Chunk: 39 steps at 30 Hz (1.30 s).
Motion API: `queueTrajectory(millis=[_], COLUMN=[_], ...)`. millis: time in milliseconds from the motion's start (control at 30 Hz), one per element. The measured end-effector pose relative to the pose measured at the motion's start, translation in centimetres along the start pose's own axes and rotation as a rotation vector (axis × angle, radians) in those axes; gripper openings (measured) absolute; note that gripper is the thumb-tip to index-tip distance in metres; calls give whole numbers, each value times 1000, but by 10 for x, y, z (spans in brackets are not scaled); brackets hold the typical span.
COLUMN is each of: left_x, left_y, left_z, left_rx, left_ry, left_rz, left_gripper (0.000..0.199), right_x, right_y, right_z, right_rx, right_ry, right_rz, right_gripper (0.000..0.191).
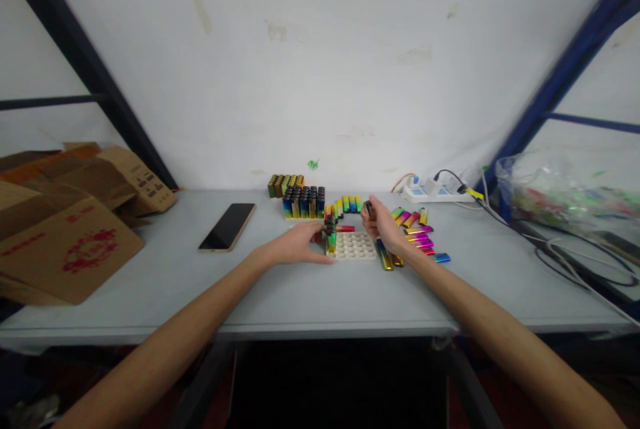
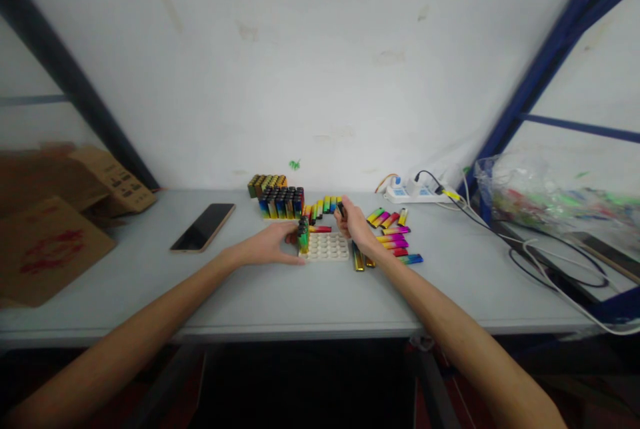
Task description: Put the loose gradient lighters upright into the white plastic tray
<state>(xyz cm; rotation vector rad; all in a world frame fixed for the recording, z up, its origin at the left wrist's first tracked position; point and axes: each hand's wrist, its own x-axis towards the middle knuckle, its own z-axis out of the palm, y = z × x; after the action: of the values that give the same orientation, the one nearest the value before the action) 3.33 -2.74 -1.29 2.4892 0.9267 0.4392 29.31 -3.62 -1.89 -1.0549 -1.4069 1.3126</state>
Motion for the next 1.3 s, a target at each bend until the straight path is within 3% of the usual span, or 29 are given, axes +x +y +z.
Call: queueTrajectory(millis=[167, 400, 600, 867, 1133, 1200, 1300], left_x=[0, 0, 0, 1, 1, 1, 1], left_y=[0, 0, -1, -1, 1, 1, 2], left_z=[0, 1, 2, 3, 1, 1, 2], left_rx=[18, 12, 19, 24, -35, -29, 0], left_ry=[10, 16, 14, 20, 5, 5, 19], left_rz=[19, 30, 28, 35, 42, 43, 29], left_gripper=[61, 60, 60, 64, 60, 59, 63], right_x=[-5, -20, -33, -29, -28, -27, -26], right_y=[-13, -27, -34, -19, -18, -23, -35], right_z=[1, 0, 12, 17, 32, 29, 6], right_rx=[47, -479, -659, -817, -1041, -1061, -1049], right_ry=[-20, -60, -173, -292, -284, -267, -216], right_rz=[-202, -495, -447, -501, -591, -577, -522], right_gripper=[51, 35, 42, 42, 39, 43, 47])
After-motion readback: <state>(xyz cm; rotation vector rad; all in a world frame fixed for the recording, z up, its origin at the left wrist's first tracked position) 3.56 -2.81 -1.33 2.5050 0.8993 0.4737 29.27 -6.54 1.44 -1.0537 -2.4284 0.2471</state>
